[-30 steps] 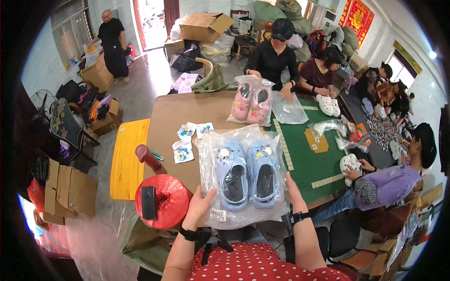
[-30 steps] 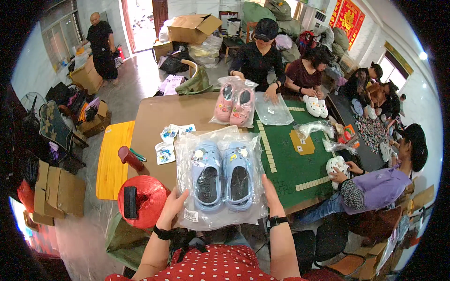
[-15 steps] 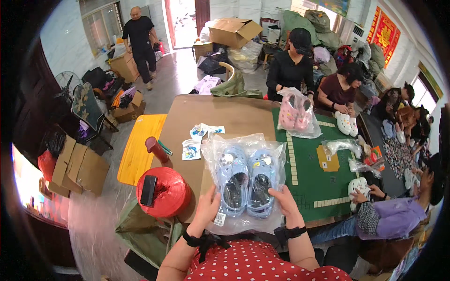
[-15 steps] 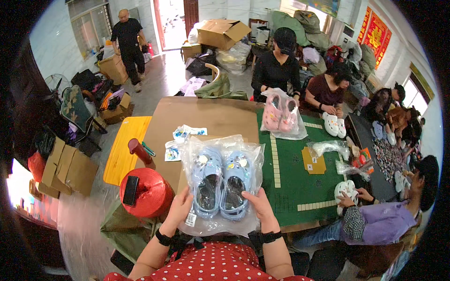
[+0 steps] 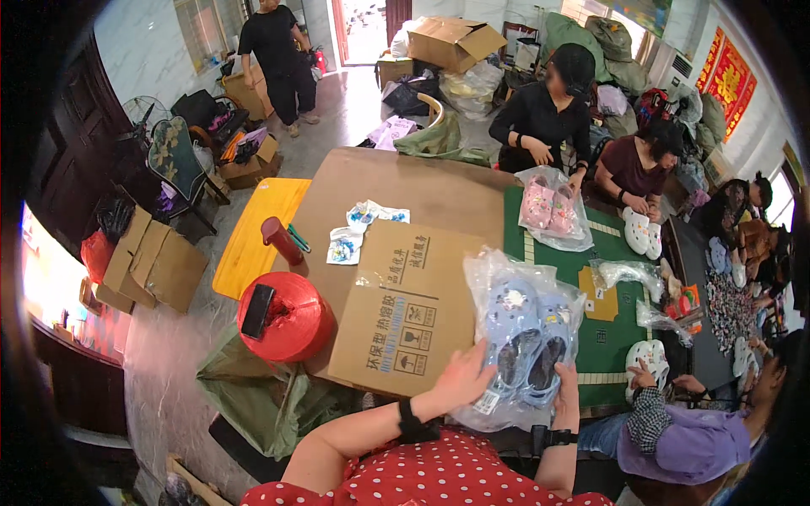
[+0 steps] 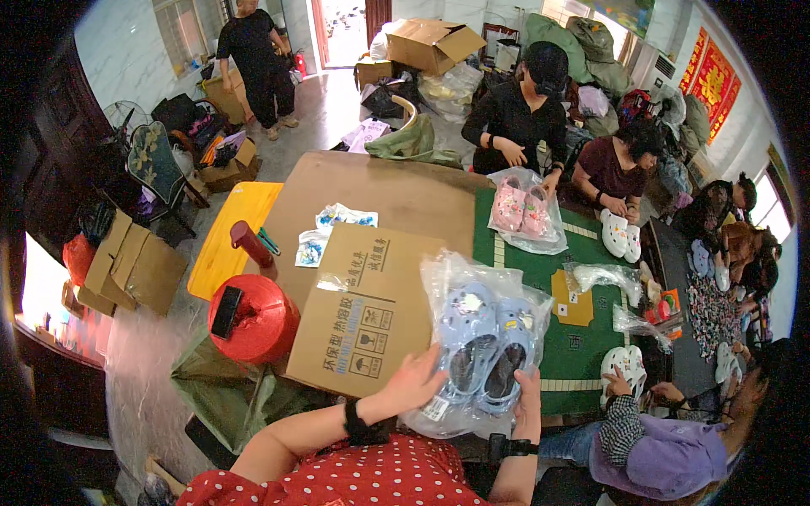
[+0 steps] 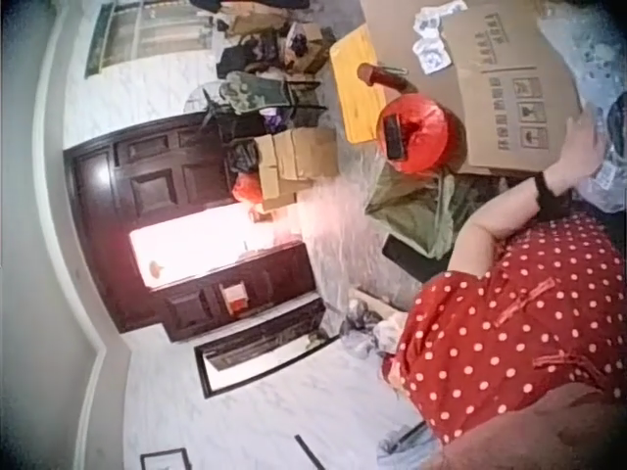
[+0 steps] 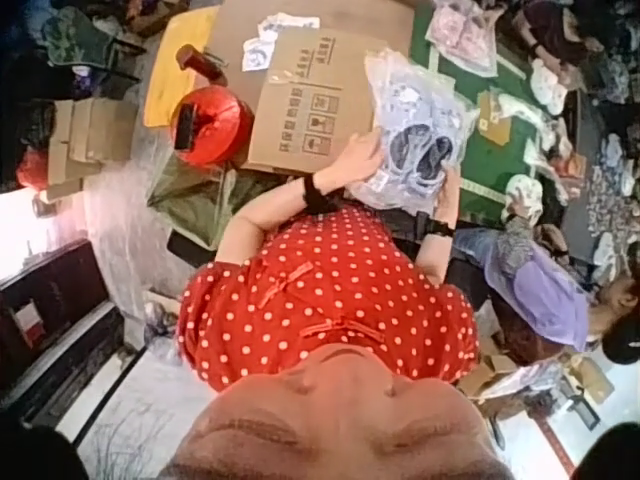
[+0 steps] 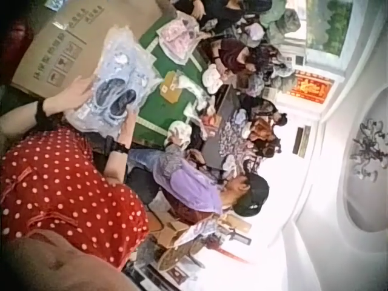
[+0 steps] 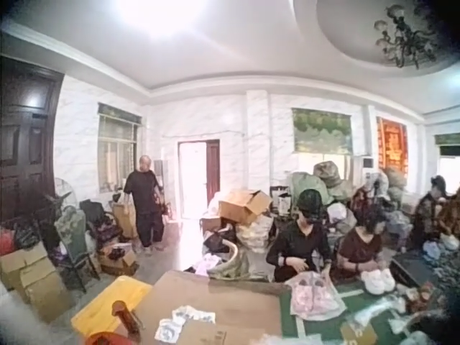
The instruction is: The recorder picks up a pair of blue clog-style shoes in a plastic bag, inspects them, and places them into a cardboard box.
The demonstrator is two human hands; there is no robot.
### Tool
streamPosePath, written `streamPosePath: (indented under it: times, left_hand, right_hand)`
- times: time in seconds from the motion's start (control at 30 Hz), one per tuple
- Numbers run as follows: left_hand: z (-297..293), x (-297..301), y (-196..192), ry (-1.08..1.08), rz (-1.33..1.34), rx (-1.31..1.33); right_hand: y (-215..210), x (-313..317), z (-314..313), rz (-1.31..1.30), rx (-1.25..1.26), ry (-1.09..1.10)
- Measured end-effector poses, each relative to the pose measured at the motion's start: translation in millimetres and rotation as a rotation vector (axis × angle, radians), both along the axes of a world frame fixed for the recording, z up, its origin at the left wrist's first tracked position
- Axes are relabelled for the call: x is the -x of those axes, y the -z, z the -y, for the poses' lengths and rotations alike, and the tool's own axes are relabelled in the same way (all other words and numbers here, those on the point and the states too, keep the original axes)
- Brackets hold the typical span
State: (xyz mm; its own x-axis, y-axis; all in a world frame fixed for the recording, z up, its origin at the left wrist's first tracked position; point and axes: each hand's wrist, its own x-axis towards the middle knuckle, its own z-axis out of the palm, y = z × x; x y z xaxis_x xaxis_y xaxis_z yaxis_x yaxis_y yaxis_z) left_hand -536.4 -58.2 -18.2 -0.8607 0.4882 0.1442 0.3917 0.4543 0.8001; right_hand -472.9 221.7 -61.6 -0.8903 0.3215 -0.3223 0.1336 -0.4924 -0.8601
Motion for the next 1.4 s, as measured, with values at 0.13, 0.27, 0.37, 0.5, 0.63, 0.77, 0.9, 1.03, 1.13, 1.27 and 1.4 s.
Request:
streamPosePath:
  times: [0.13,0.27,0.37,0.5,0.63,0.77,0.9,1.03,1.13,1.27,1.4]
  left_hand:
    - [-59.6,0.9,28.8,-0.022,0.196,0.088]
    - [-88.8,-5.9,84.7,-0.034,0.502,0.117]
    - [-83.1,-16.3,75.9,0.257,0.643,0.271]
    - [-5.3,-24.4,-3.0,0.578,0.663,0.006]
    - [85.0,-18.5,-54.5,0.395,0.925,-0.391]
    - [155.0,-27.7,-82.0,-0.173,0.818,-0.523]
    - [216.4,-47.2,-66.7,-0.734,0.583,-0.508]
    - [242.0,-43.4,-58.3,-0.864,0.506,-0.506]
    - [252.0,-39.6,-64.3,-0.829,0.522,-0.542]
    - [284.0,-3.8,-58.9,-0.78,0.508,-0.518]
    - [338.4,34.8,-43.5,-0.766,0.361,-0.479]
  right_hand:
    - [60.2,-9.7,-40.5,0.018,-0.017,0.089]
    - [116.4,-9.0,-58.4,0.202,-0.086,0.064]
    - [153.7,-15.7,-54.0,0.336,-0.38,0.187]
    - [130.6,-5.1,-28.5,0.268,-0.391,0.147]
    - [142.2,-4.7,-55.4,0.417,-0.548,0.033]
    - [136.1,-2.2,-60.1,0.541,-1.002,0.002]
    - [73.7,26.7,-6.1,0.177,-1.44,0.158]
    - [29.3,69.3,55.0,-0.004,-0.586,-0.277]
    - [-4.9,94.2,113.7,0.077,-0.162,-0.505]
    - [19.9,114.3,152.3,0.034,-0.147,-0.573]
    - [6.3,105.2,172.0,0.004,-0.093,-0.517]
